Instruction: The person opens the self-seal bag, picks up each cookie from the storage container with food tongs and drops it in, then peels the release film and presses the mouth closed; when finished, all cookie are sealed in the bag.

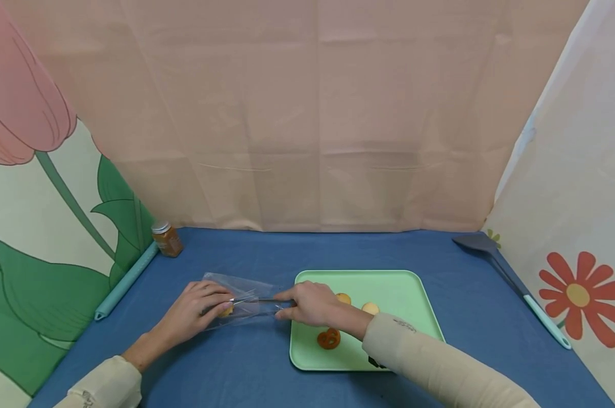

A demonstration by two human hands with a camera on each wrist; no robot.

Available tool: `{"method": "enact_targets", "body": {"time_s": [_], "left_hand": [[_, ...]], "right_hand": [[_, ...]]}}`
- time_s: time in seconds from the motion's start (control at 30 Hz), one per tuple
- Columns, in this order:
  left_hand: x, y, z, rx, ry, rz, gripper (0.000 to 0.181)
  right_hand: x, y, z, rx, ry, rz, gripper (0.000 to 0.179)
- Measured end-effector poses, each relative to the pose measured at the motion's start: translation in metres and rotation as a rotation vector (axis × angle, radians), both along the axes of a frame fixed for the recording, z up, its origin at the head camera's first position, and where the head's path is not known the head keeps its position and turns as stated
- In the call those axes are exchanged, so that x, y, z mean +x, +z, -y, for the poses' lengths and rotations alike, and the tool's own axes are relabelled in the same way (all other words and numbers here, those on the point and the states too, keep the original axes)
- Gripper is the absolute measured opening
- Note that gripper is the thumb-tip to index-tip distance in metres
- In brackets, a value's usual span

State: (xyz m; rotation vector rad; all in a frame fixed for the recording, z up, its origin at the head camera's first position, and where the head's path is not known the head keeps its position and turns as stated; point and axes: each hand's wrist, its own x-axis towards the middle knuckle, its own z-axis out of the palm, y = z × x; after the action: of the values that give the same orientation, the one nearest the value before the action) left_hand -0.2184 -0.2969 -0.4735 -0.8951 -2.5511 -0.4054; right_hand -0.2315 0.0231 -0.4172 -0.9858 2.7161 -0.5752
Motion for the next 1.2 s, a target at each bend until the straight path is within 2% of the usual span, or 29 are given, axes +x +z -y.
{"method": "enact_targets", "body": {"time_s": [0.57,1.2], "left_hand": [[-0.001,0.0,0.0,0.008,0.001,-0.016,0.019],[-0.002,-0.003,0.001,-0.007,0.004,-0.014,0.022]], "right_hand": [[-0.003,0.0,0.012,0.044,0.006,-0.024,0.044],[-0.005,-0.001,0.008,0.054,-0.01,0.011,0.047]]}}
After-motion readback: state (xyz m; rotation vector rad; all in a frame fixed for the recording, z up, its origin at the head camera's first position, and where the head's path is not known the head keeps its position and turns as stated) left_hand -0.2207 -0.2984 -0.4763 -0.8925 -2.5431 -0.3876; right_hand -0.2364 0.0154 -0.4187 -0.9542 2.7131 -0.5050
